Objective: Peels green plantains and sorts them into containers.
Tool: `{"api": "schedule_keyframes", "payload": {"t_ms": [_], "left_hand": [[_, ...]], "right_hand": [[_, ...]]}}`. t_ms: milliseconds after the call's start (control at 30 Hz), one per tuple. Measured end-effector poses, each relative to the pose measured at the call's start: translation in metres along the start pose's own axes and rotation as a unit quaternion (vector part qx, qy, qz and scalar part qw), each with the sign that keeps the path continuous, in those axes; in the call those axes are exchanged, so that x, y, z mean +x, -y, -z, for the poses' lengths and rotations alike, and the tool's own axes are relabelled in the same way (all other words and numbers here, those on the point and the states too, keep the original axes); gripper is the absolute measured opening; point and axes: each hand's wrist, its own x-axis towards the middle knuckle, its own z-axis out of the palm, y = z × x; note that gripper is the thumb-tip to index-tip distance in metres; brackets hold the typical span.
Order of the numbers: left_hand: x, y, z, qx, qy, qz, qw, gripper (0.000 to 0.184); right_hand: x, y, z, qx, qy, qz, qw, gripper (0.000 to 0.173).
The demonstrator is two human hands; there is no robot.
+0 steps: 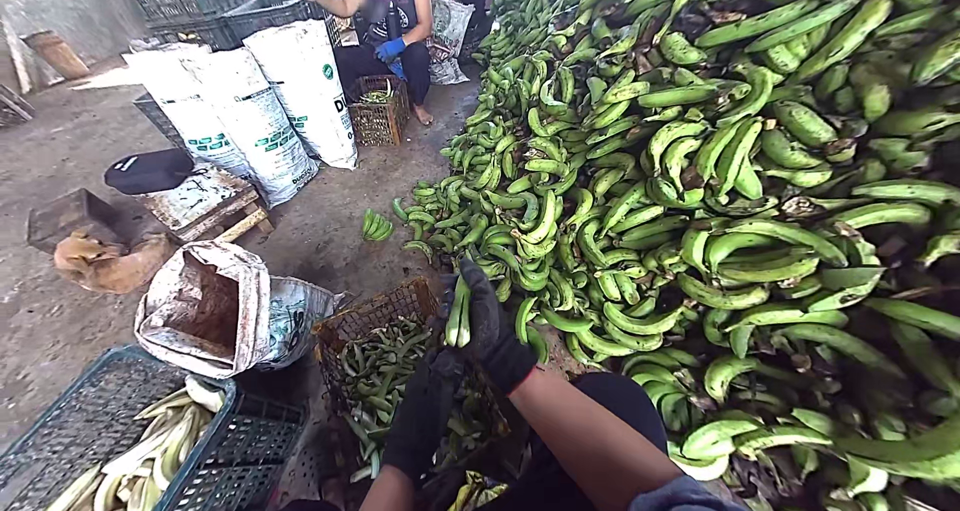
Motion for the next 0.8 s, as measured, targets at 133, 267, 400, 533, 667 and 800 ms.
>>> {"api": "schedule_keyframes", "payload": {"t_ms": [133,267,400,533,667,800], "left_hand": [[-0.001,0.001,0.007,0.051,-0.047,0.008,0.998,0.057],[-0.004,-0.006,0.008,0.154,-0.056,0.029,0.986,0.060],[-0.004,-0.006,0.005,0.181,-0.047,0.033,0.982,0.059],[-0.003,-0.007,0.008,0.192,-0.034,0.034,0.980,0.057],[0.004,-0.001,0.012,0.207,-0.057,0.030,0.976,0.051],[0.006,-0.002,0.015,0.257,-0.070,0.068,0.962,0.052]], "right_hand": [[0.006,-0.007,0.007,-0.065,0.015,-0.001,0.998,0.040],[0.016,-0.007,0.018,-0.191,0.012,0.132,0.972,0.045],[0.020,-0.008,0.020,-0.143,0.018,0.127,0.981,0.039],[0.014,-0.013,0.018,-0.068,0.035,0.038,0.996,0.049],[-0.001,-0.021,0.017,-0.063,0.062,-0.024,0.996,0.057],[-0.010,-0.031,0.019,-0.059,0.086,-0.038,0.994,0.054]]}}
